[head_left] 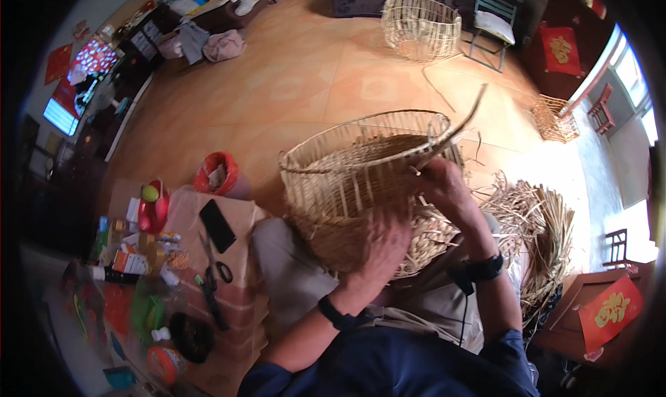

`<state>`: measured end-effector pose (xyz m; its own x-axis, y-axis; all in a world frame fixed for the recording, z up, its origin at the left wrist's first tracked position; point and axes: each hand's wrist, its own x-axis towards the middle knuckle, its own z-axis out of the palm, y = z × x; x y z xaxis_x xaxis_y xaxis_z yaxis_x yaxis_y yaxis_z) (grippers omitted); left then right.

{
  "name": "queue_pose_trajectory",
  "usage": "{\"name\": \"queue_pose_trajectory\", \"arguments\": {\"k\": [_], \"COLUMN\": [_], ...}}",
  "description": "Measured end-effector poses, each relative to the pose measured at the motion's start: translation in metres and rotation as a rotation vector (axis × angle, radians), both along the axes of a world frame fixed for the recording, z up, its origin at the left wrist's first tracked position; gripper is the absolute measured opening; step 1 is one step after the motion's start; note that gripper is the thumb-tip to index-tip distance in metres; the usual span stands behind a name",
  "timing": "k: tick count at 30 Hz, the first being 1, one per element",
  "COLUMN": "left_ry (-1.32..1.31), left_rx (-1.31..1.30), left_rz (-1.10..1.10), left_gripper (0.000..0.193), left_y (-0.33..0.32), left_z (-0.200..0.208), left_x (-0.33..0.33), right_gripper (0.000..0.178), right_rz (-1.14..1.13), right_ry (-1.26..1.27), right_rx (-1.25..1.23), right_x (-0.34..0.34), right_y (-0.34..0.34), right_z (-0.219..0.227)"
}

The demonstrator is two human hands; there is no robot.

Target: The recorder is weaving a large bamboo basket using strips of bamboo.

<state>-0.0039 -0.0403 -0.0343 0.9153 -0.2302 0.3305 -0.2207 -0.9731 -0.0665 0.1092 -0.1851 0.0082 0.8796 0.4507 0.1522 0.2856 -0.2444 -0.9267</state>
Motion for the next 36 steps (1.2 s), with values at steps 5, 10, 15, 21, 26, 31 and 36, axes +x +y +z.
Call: {"name": "queue_pose_trajectory", "arguments": {"k": [5,10,15,21,26,31,36], "left_ry": [-0.040,0.032,0.075,0.014,0.001,0.000,0.055], "left_rx": [-0.097,-0.065,-0.024,-0.202,-0.516,-0.623,-0.791], "left_rz": [0.034,0.006,0.045,-0.026,-0.135,-0.208,-0.036], "left_gripper": [0.033,0.046,0.054,0.068,0.067,0.041,0.033], "left_y": [-0.011,-0.012,-0.013,-0.002,0.005,0.017,0.022], "left_z": [-0.008,-0.020,0.000,-0.011,-0.014,-0.011,-0.005], "left_x": [0.008,0.003,0.004,0.005,0.010,0.010,0.009], "right_gripper": [0.011,0.005,0.016,0.014,0.026,0.031,0.020], "right_rz": [0.151,-0.032,0.011,-0.132,-0.290,-0.213,-0.353], "right_ry": [-0.829,-0.487,-0.495,0.048,0.462,0.626,-0.040], "right_rx": [-0.379,-0.849,-0.339,-0.131,0.608,0.643,-0.232], "right_x": [-0.002,-0.017,-0.015,-0.035,-0.039,-0.068,-0.055], "right_y": [0.005,0.019,0.013,-0.005,-0.043,-0.052,-0.028], "right_z": [-0.005,0.000,-0.010,-0.014,-0.054,-0.050,-0.054]}}
